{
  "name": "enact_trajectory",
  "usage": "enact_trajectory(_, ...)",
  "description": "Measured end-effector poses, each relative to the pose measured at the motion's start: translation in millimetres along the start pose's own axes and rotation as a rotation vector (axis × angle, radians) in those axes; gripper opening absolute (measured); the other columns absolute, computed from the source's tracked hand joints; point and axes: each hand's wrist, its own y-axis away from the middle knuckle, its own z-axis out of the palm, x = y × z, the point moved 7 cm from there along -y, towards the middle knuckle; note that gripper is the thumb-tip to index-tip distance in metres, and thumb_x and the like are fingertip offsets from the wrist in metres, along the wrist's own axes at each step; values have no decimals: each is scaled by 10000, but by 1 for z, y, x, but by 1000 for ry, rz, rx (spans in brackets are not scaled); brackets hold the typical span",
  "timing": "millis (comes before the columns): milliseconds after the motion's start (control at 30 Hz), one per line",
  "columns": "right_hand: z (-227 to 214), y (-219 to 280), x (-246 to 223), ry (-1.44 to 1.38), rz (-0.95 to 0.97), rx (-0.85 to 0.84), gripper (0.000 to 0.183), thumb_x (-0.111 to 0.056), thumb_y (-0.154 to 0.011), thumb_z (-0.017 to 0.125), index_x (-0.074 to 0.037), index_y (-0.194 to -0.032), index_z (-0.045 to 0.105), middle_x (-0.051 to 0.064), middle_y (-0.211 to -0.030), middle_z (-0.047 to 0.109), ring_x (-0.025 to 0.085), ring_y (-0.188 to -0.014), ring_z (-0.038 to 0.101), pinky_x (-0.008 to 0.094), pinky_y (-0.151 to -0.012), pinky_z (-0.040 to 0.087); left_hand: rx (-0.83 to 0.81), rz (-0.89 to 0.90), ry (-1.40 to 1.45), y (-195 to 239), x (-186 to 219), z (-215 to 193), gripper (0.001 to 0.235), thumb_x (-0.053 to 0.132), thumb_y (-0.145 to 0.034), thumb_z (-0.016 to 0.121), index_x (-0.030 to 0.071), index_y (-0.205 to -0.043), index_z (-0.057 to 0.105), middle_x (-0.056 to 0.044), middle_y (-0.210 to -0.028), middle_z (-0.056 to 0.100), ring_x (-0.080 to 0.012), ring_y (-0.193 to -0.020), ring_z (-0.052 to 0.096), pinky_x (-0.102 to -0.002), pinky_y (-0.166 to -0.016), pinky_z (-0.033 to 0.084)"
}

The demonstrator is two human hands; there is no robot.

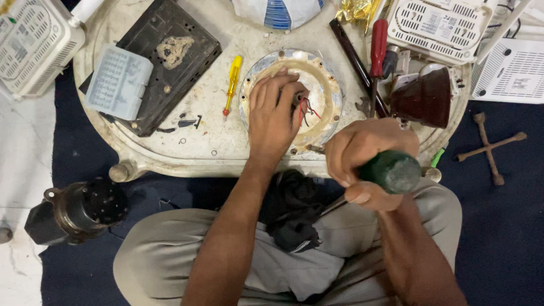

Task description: The person sits on the floor and uses a screwdriver and pliers to work on a circular electrical device with wires. They repeatedly tighten and adjust components on the device, occasionally flipping it over to access different sides.

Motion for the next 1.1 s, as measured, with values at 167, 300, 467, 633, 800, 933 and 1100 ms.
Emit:
enact_trajectory(167,6,1,-3,141,-91,-61,411,-342,-904,829,-32,-928,560,88,-876,629,137,-727,603,232,-589,525,34,15,-14,-2,0,-3,264,69,-904,725,97,-1155,650,-67,-1276,625,-291,-1336,557,-464,-1181,384)
enact_trajectory(300,-2,8,-2,60,-97,216,465,-267,-962,844,-70,-1131,458,82,-916,590,131,-679,605,240,-586,533,31,20,-49,-1,0,-4,288,68,-881,725,89,-1158,647,-79,-1273,625,-299,-1321,558,-479,-1196,378)
enact_trajectory(467,-14,15,-6,288,-82,430,351,-183,-1097,738,-78,-1130,405,95,-919,556,149,-641,595,261,-574,524,24,24,-29,0,0,-4,297,62,-880,727,79,-1165,644,-89,-1282,622,-315,-1330,557,-479,-1168,388)
enact_trajectory(633,-11,17,-7,422,23,468,232,-106,-1166,618,-71,-1138,391,84,-923,546,145,-707,591,276,-664,544,43,37,-25,1,1,-4,273,63,-910,726,81,-1168,639,-86,-1293,618,-310,-1343,554,-476,-1186,388)
enact_trajectory(800,5,13,-17,502,74,350,195,-88,-1200,576,-44,-1199,386,72,-1072,510,131,-848,566,266,-808,537,45,34,-26,0,0,-4,280,67,-895,725,74,-1161,637,-85,-1283,617,-314,-1333,555,-478,-1172,389)
enact_trajectory(933,10,7,-24,504,105,225,261,-33,-1126,652,-38,-1199,402,89,-1079,564,145,-917,623,278,-870,576,65,44,-31,1,0,-4,260,72,-912,727,83,-1156,637,-74,-1283,616,-302,-1331,560,-475,-1177,394)
enact_trajectory(1100,8,-2,-23,448,177,110,444,56,-841,739,-6,-1179,457,129,-1061,628,226,-1023,731,377,-924,654,76,40,-27,1,1,-5,247,79,-924,733,93,-1151,636,-66,-1274,617,-293,-1330,567,-462,-1168,404)
